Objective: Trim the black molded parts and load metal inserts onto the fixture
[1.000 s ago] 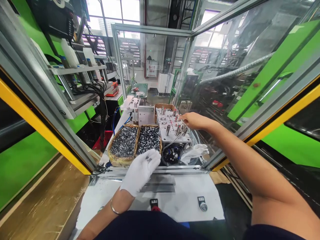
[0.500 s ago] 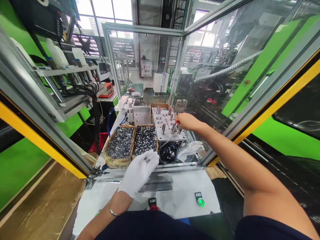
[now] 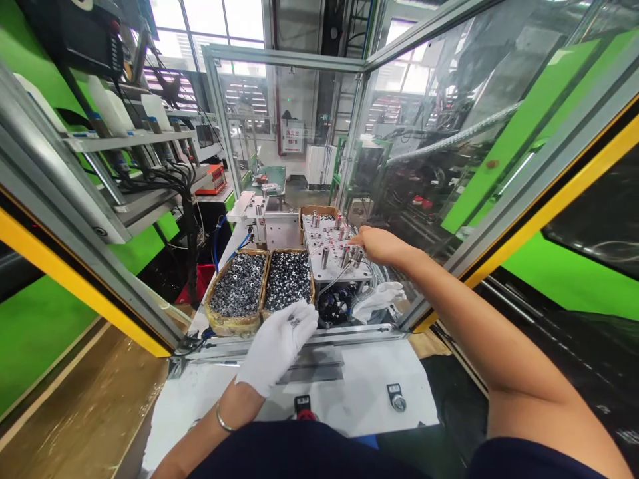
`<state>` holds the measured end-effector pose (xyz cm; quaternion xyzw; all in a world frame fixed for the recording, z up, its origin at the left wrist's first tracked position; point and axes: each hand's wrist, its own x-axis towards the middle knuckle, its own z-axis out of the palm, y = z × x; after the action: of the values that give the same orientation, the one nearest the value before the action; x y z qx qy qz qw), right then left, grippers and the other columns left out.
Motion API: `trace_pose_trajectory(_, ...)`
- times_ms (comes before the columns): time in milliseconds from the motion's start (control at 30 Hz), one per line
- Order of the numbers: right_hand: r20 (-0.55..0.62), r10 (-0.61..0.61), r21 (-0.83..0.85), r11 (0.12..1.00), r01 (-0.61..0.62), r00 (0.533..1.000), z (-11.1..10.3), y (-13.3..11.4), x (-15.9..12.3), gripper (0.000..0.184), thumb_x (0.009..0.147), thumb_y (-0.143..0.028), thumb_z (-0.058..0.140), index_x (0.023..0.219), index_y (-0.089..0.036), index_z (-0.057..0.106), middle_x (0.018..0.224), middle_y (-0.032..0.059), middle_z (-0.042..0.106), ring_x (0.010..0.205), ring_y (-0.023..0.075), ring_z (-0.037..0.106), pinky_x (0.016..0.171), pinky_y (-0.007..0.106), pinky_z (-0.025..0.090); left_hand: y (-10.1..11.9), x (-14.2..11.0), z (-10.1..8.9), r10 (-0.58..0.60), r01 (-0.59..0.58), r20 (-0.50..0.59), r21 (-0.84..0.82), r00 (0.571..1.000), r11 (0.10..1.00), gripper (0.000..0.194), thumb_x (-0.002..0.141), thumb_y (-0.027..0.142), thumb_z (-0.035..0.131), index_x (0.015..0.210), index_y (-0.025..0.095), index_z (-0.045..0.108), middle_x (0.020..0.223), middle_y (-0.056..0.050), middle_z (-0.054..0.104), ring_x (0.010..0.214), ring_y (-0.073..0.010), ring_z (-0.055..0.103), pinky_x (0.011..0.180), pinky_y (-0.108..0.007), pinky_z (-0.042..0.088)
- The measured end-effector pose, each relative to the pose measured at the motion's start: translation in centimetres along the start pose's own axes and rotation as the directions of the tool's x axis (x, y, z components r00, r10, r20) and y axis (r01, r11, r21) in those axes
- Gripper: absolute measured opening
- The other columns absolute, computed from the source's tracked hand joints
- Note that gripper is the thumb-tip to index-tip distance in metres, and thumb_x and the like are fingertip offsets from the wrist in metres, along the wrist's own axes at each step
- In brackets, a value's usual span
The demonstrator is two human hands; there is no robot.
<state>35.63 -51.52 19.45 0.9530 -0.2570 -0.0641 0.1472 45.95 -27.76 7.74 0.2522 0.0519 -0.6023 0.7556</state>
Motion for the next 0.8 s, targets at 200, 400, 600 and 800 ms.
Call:
trace_pose_trajectory(200,0.039,-0.069,0.003,0.998,0.069,0.997,-0.5,-1.0,-1.0,0.041,0.086,-0.010,0.045,0.117,-0.019,0.071,0.096,0.0115,0.070,0.081,0.0182,0.067,0.067,0.023,0.042,-0.3,-0.1,-0.2,0.056,-0.054,-0.035,0.031,0.998,0.998,0.021,0.092,0.006,0.046,0.105,0.002,0.062,0.100,-0.018,0.071,0.092,-0.0220,0.073,0.082,-0.029,0.061)
trace_pose_trajectory(400,-0.098,-0.011,0.237,0.971,0.034,0.995,-0.2,0.8,3.0,0.028,0.087,-0.023,0.052,0.101,-0.020,0.076,0.098,0.0049,0.076,0.088,0.0181,0.068,0.075,0.024,0.045,-0.4,-0.3,-1.0,0.063,-0.065,0.020,0.124,0.998,0.990,0.022,0.090,0.003,0.048,0.105,0.006,0.064,0.105,-0.015,0.073,0.094,-0.0171,0.073,0.082,-0.021,0.060)
trace_pose_trajectory(600,-0.210,0.384,0.250,0.910,-0.330,0.899,2.2,1.1,8.6,0.030,0.090,-0.036,0.053,0.106,-0.024,0.075,0.107,0.0069,0.074,0.097,0.0224,0.066,0.072,0.028,0.045,0.1,-0.6,-0.7,0.050,-0.045,-0.034,0.145,0.998,0.988,0.019,0.094,0.014,0.050,0.104,0.007,0.065,0.100,-0.014,0.074,0.081,-0.0145,0.074,0.064,-0.018,0.059)
trace_pose_trajectory(800,-0.170,0.400,0.248,0.902,-0.353,0.901,3.6,1.2,10.1,0.028,0.088,-0.039,0.057,0.101,-0.025,0.077,0.103,0.0070,0.075,0.093,0.0224,0.067,0.068,0.026,0.046,1.2,-0.8,-0.7,0.137,-0.131,-0.065,0.089,0.988,0.987,0.016,0.094,0.014,0.052,0.100,0.009,0.066,0.097,-0.012,0.074,0.079,-0.0139,0.073,0.067,-0.019,0.059)
